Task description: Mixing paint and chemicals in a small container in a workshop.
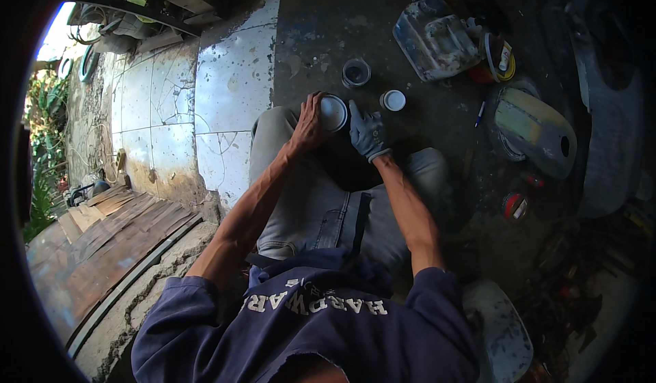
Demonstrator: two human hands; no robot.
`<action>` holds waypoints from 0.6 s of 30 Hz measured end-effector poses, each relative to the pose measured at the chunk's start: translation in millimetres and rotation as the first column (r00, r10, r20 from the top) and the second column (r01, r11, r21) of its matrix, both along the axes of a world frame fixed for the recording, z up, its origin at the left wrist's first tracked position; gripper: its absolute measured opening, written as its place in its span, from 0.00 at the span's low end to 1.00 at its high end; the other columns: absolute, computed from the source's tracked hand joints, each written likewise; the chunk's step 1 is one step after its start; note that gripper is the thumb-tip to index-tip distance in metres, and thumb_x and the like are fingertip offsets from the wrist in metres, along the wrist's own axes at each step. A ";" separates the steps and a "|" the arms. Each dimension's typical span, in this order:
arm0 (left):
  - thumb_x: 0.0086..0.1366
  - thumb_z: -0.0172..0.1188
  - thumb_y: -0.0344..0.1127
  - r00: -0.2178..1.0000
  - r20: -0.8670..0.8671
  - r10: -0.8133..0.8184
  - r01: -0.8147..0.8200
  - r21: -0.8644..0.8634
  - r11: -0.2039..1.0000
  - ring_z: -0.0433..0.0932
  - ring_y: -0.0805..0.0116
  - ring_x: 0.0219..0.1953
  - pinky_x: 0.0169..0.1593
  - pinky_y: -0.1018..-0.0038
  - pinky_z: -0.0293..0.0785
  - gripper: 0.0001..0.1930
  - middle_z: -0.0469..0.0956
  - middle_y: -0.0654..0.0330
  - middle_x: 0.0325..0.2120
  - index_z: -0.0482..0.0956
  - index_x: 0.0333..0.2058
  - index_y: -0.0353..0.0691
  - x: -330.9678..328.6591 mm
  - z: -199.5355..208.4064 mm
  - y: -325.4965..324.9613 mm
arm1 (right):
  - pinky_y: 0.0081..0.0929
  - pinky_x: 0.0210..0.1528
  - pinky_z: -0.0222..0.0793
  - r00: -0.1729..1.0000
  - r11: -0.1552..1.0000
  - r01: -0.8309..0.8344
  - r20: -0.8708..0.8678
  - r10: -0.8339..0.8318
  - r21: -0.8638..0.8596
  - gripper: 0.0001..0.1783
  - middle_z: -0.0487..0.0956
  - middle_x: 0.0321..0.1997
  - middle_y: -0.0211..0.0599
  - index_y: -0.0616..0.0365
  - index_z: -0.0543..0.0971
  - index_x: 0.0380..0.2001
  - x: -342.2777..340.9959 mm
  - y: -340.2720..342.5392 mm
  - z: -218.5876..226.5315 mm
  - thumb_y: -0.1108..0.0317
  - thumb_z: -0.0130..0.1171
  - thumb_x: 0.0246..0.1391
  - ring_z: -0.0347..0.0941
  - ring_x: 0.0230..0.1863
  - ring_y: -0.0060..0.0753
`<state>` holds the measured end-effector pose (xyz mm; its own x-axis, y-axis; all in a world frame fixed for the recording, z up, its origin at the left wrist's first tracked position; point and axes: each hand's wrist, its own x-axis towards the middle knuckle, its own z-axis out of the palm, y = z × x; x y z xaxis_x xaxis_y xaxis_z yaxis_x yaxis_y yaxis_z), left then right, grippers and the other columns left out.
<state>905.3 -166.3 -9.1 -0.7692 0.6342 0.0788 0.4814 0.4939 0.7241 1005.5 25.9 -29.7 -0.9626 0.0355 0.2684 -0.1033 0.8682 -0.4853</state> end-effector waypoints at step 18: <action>0.46 0.81 0.44 0.936 0.176 0.305 -0.211 -0.412 0.886 0.76 0.32 0.53 0.50 0.50 0.82 0.54 0.65 0.39 0.62 0.60 0.67 0.29 11.0 60.0 43.9 | 0.55 0.46 0.72 0.958 0.995 0.095 0.271 -0.095 0.012 0.25 0.83 0.39 0.55 0.55 0.75 0.63 -13.9 8.8 30.5 0.67 0.53 0.62 0.80 0.39 0.60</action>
